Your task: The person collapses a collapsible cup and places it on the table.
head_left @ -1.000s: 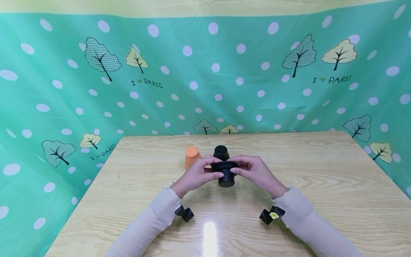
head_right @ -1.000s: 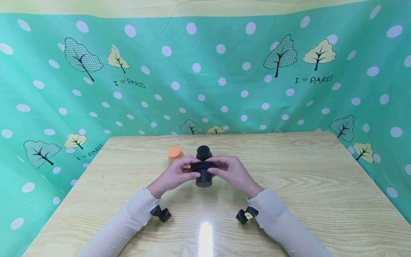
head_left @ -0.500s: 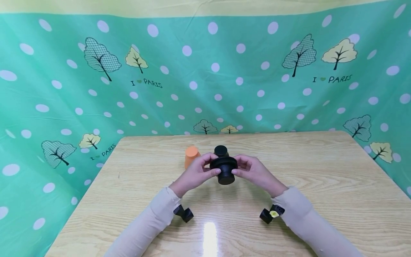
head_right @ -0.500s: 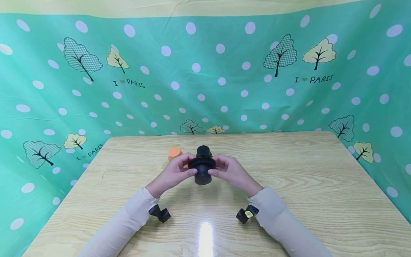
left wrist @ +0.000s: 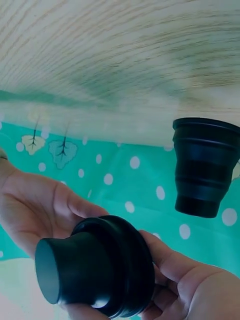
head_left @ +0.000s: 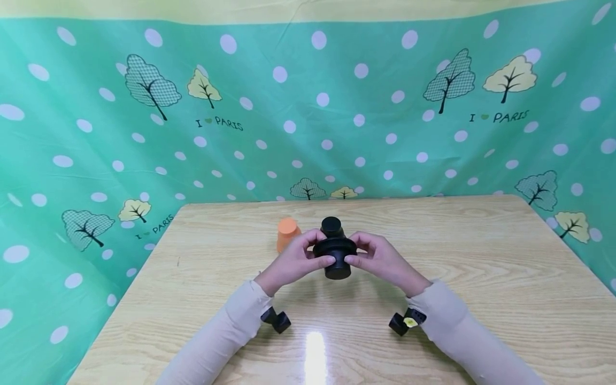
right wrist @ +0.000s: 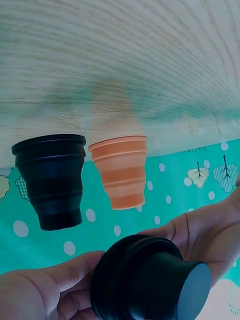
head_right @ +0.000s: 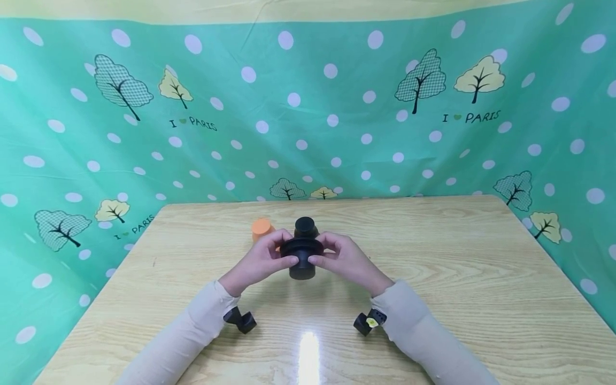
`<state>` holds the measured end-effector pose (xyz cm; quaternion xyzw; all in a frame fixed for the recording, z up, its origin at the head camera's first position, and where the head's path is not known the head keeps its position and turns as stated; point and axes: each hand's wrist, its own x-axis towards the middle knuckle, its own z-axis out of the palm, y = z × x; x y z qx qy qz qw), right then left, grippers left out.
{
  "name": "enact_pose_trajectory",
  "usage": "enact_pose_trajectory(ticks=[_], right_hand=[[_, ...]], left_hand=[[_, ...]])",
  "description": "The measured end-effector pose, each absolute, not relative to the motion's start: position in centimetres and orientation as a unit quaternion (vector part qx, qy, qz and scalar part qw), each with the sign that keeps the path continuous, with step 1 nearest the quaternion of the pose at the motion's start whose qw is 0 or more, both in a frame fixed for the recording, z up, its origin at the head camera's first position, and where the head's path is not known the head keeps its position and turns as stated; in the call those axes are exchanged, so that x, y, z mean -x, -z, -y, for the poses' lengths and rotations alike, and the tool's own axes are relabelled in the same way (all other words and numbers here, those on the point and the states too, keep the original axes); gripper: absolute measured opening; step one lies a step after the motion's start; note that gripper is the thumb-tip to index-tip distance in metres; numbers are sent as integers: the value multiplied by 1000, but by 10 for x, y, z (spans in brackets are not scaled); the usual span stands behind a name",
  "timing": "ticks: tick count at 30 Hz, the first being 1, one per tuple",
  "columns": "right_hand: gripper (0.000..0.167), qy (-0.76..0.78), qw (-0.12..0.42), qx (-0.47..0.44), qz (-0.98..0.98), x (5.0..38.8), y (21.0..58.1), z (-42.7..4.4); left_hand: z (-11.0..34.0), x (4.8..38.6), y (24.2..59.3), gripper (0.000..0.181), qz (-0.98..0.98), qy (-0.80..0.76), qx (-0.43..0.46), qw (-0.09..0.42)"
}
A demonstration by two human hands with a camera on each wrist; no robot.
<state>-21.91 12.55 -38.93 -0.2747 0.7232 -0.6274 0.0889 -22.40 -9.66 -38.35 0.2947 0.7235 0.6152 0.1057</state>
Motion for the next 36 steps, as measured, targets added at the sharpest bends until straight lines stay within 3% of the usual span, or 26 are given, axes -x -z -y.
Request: enact_pose_trajectory(ticks=[36], right_hand=[[17, 637, 84, 281, -712, 218, 393, -122]], left_hand=[[95, 226, 389, 16, -752, -582, -303, 68]])
